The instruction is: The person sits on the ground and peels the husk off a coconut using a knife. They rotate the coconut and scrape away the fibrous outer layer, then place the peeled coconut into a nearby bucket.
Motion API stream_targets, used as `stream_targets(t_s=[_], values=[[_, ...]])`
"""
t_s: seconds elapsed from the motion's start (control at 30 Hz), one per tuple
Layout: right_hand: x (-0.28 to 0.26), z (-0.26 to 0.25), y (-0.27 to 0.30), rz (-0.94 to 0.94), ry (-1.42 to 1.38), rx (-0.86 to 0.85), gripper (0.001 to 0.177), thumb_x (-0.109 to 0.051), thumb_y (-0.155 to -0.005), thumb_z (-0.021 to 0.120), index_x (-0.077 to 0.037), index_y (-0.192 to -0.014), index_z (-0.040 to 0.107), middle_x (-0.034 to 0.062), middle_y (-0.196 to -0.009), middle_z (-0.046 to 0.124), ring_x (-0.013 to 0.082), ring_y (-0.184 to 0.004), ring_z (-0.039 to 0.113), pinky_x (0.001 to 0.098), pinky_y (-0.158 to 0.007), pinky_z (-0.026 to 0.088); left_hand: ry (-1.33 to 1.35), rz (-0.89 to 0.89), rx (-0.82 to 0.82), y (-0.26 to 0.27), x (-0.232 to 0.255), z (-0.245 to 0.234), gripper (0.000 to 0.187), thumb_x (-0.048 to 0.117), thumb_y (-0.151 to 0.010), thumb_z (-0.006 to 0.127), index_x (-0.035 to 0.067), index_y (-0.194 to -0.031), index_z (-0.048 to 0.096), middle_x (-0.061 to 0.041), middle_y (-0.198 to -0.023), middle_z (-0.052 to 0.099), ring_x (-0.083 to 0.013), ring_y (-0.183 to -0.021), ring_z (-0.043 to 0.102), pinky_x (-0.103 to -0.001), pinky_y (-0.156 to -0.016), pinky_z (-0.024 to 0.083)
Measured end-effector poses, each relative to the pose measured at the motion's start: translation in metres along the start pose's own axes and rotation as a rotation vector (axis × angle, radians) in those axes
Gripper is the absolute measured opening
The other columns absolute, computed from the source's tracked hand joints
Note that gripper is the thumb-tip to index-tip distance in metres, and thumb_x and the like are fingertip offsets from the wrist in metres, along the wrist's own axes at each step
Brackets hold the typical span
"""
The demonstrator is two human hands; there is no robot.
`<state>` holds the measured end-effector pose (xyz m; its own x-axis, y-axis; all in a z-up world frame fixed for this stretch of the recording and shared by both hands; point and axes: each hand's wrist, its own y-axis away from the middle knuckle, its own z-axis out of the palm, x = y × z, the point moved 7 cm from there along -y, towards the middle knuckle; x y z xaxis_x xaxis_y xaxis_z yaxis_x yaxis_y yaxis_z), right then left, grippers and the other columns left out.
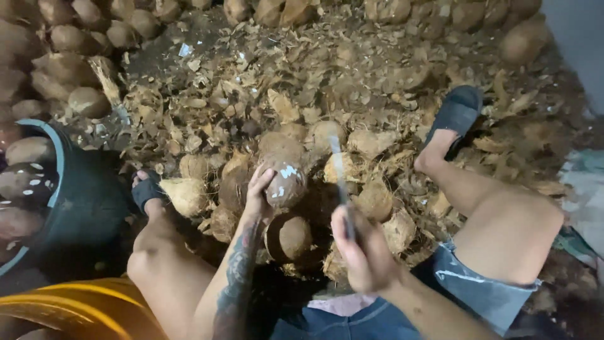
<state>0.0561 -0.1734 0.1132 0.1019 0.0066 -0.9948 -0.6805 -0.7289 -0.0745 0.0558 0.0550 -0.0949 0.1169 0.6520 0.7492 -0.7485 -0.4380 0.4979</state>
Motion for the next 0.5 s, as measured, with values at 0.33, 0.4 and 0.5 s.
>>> stream_targets(t_s=[0.33, 0.4, 0.5], values=[[0.159, -0.001, 0.002, 0.698, 0.253, 0.075, 0.079, -0.073, -0.102, 0.038, -0.001, -0.100, 0.071, 0.0275, -0.085, 0.068, 0.0427, -0.089, 0.068, 0.0497, -0.086, 0.049, 0.400, 0.184, 0.088, 0.018, 0.014, 0.001, 0.060, 0.044, -0.082, 0.078, 0.018, -0.134, 0.069, -0.018, -0.125, 0.071, -0.0381, -0.109, 0.071, -0.056, -0.087, 0.061], [0.133, -0.001, -0.004, 0.558, 0.317, 0.039, 0.082, -0.071, -0.104, 0.038, 0.001, -0.123, 0.073, 0.0330, -0.120, 0.073, 0.0474, -0.126, 0.065, 0.0556, -0.107, 0.047, 0.553, 0.108, 0.114, 0.018, 0.017, 0.004, 0.058, 0.049, -0.083, 0.075, 0.018, -0.131, 0.072, -0.016, -0.123, 0.074, -0.0395, -0.105, 0.074, -0.055, -0.085, 0.063], [0.108, 0.009, -0.007, 0.392, 0.386, -0.008, 0.072, -0.067, -0.102, 0.047, -0.008, -0.137, 0.066, 0.0451, -0.110, 0.065, 0.0569, -0.122, 0.059, 0.0596, -0.100, 0.045, 0.389, 0.097, 0.029, 0.028, 0.016, 0.006, 0.061, 0.043, -0.082, 0.078, 0.013, -0.135, 0.070, -0.018, -0.118, 0.075, -0.0365, -0.099, 0.075, -0.055, -0.080, 0.063]])
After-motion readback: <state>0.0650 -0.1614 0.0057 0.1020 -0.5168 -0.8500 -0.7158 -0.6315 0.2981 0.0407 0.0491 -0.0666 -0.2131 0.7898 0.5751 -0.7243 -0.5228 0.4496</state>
